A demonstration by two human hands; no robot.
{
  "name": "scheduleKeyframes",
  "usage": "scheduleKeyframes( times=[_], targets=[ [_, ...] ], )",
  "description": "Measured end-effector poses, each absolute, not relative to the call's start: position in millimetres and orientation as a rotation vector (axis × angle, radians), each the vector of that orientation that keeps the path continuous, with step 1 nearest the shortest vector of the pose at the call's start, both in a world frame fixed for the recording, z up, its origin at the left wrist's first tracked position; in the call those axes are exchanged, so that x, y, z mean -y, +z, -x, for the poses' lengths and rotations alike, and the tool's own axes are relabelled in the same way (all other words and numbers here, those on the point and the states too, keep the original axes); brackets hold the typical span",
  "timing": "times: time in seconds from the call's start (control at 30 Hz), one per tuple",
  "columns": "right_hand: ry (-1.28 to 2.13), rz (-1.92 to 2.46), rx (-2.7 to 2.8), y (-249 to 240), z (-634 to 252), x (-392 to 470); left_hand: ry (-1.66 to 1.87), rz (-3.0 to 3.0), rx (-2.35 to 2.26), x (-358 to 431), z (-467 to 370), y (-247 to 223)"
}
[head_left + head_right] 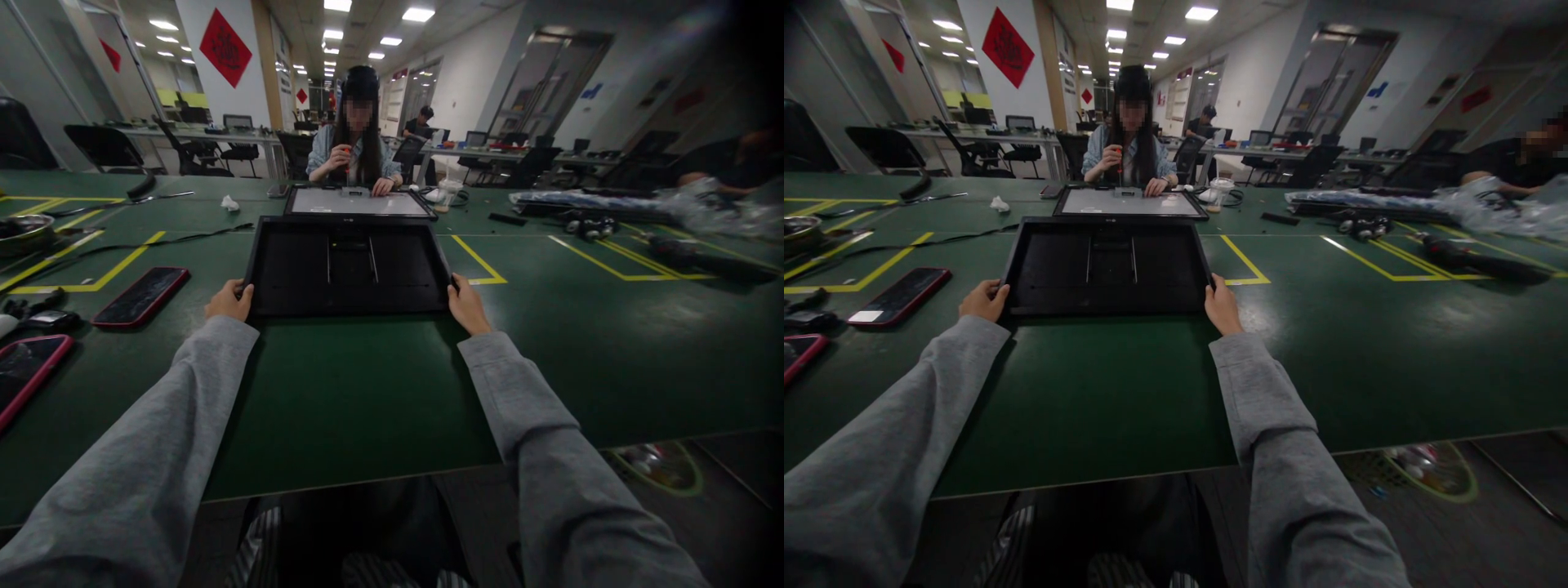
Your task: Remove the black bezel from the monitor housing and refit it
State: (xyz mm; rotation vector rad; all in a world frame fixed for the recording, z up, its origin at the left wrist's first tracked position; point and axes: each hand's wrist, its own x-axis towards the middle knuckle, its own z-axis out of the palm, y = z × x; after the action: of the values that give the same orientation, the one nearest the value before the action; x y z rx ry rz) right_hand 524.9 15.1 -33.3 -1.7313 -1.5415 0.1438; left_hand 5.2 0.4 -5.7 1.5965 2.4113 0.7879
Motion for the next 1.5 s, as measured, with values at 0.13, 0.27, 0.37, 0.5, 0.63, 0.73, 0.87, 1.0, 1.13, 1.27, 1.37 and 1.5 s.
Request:
scheduleKeyframes(
  times=[0.13, 0.27, 0.37, 0.5, 0.63, 0.73, 0.87, 1.0, 1.13, 1.27, 1.37, 1.5],
  targets=[
    [0.129, 1.737, 1.559, -32, -527, -16, 0.795, -1.592, -2.413, -1, -6, -7],
    [0.099, 1.735, 1.572, -32, -531, -17, 0.817, -1.611, -2.414, -4, -2, -12],
    [0.090, 1.749, 1.582, -34, -533, -18, 0.816, -1.622, -2.399, -5, -1, -12],
    [0.112, 1.760, 1.581, -36, -532, -19, 0.807, -1.634, -2.400, -2, -4, -8],
    [0.112, 1.752, 1.585, -37, -530, -19, 0.759, -1.646, -2.398, 3, -9, -2],
    [0.114, 1.716, 1.594, -37, -530, -19, 0.708, -1.667, -2.411, 3, -11, 0],
    [0.116, 1.696, 1.610, -40, -532, -24, 0.655, -1.734, -2.442, 2, -12, -2],
    [0.105, 1.751, 1.594, -45, -532, -28, 0.606, -1.768, -2.486, 1, -15, -2],
    [0.051, 1.776, 1.586, -46, -531, -26, 0.617, -1.753, -2.482, 4, -19, 2],
    [-0.007, 1.777, 1.557, -46, -530, -21, 0.628, -1.748, -2.429, 8, -19, 4],
    [-0.026, 1.772, 1.540, -46, -530, -19, 0.666, -1.745, -2.409, 7, -16, 2],
    [-0.036, 1.744, 1.531, -41, -530, -16, 0.741, -1.722, -2.374, 2, -11, -5]
  ],
)
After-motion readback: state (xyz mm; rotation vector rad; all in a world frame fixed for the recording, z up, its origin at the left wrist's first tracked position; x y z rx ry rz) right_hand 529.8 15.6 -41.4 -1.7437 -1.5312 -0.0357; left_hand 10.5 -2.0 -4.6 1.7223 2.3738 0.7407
